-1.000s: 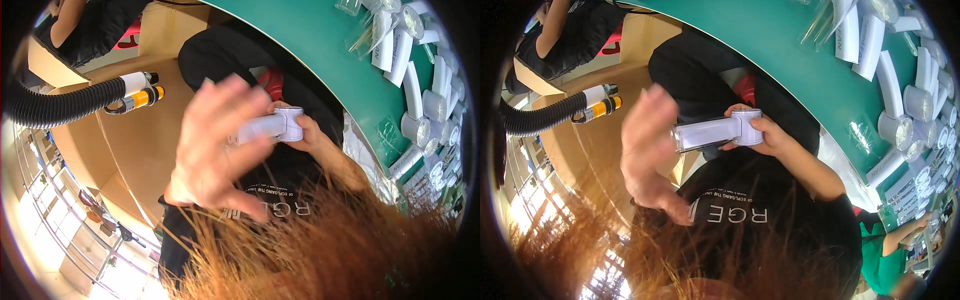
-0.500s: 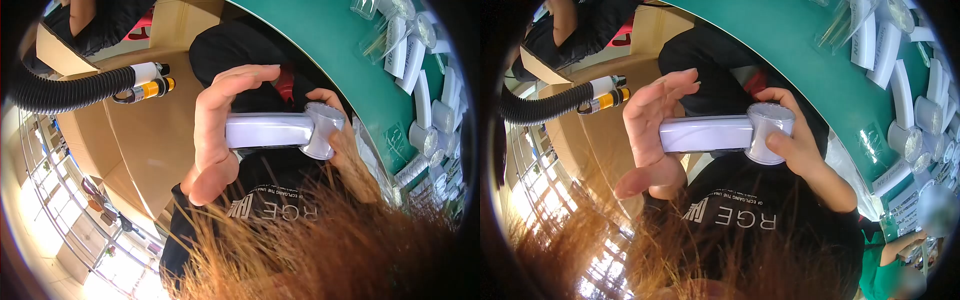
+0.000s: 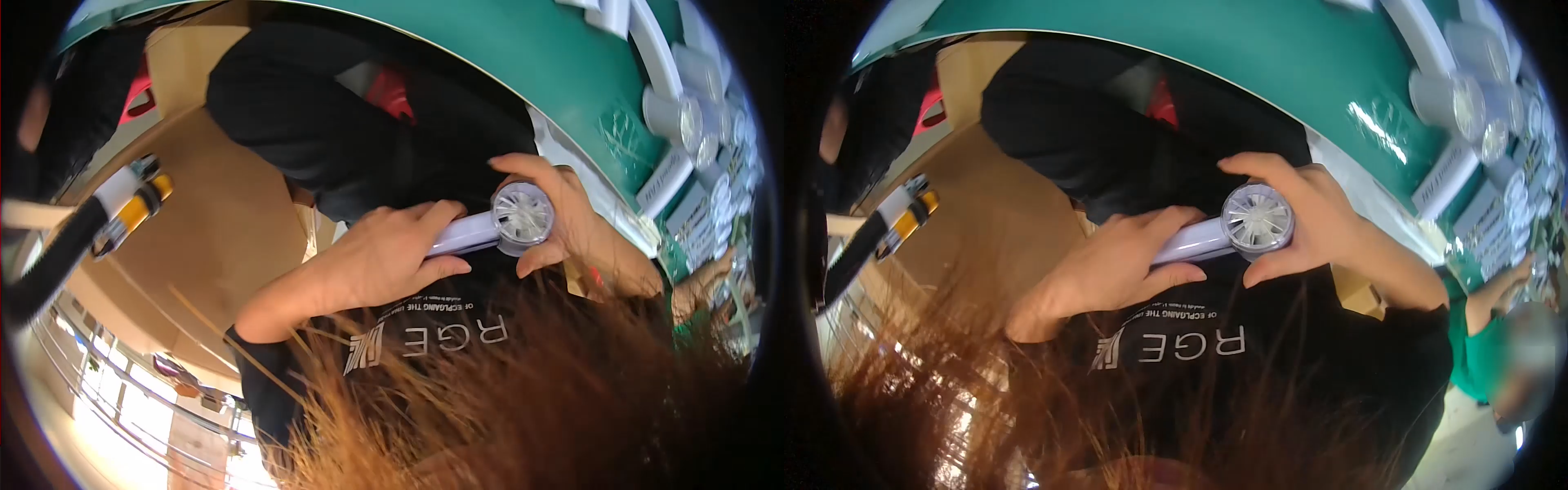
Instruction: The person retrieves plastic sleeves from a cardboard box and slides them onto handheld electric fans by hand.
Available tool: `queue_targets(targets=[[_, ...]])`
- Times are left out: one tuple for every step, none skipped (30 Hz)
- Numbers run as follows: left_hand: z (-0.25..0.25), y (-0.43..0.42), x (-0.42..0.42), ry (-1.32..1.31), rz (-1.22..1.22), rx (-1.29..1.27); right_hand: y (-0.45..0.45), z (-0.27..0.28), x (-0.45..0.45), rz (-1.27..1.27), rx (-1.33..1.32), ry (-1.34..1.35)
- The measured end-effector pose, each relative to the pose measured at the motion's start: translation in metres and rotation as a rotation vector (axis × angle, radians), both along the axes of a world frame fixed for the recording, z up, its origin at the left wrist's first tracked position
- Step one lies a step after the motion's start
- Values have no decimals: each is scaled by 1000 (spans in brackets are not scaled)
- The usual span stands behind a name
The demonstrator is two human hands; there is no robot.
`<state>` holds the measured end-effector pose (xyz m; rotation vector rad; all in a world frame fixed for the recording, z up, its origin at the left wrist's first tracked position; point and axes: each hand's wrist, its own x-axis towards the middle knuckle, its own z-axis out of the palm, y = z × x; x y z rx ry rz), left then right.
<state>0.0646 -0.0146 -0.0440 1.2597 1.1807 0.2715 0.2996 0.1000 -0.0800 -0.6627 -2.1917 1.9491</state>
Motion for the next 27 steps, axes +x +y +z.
queue_targets(targets=[[0,1,7,-17,-104,-101,-2,-3,8,68,3,-26],[-5,-1,15,-51,-172,-183,-7,-4,16,137,3,-49],[-8,-1,24,-72,-203,-214,-16,-4,20,110,-26,-54],[-12,-1,32,-87,-229,-241,-23,-8,25,67,-21,-84],[-21,-3,40,-62,-217,-220,-30,-14,30,31,-20,-110],[-28,-8,47,-33,-199,-205,-39,-18,33,1,-23,-130],[-31,-10,49,-24,-215,-158,-43,-21,32,-60,-110,-105],[-37,-6,47,-41,-214,-140,-40,-23,31,-74,-94,-117],[-39,-6,44,-64,-212,-136,-41,-20,28,-86,-92,-135],[-36,-7,42,-89,-212,-141,-43,-12,27,-100,-100,-153],[-32,-5,41,-65,-203,-89,-37,-5,25,-80,-17,-157],[-27,-3,37,-71,-200,-44,-30,6,21,-73,-15,-136],[-13,12,30,-89,-245,-114,-16,27,15,-11,69,-211],[1,28,22,-96,-288,-172,1,44,10,-5,96,-193],[10,36,16,-199,-151,39,28,83,0,105,79,-369],[17,40,9,-319,-33,243,45,100,4,116,187,-348],[19,45,4,-496,86,190,66,113,19,44,201,-259],[22,49,0,-603,323,336,84,141,25,-81,120,-255],[18,47,-2,-670,528,391,102,169,32,-210,41,-239],[13,45,-5,-745,740,424,128,187,32,-318,333,-176],[12,42,-14,-715,764,420,153,204,33,-457,638,-157],[5,34,-16,-690,847,365,180,204,28,-582,821,-96],[-2,25,-18,-645,862,341,214,209,21,-692,877,-242],[-6,18,-21,-599,883,303,247,214,13,-793,915,-395],[-3,15,-21,-539,870,244,287,207,9,-855,893,-473],[0,12,-19,-478,860,182,326,193,10,-914,866,-552],[-6,8,-15,-427,866,186,357,176,8,-942,844,-606]])
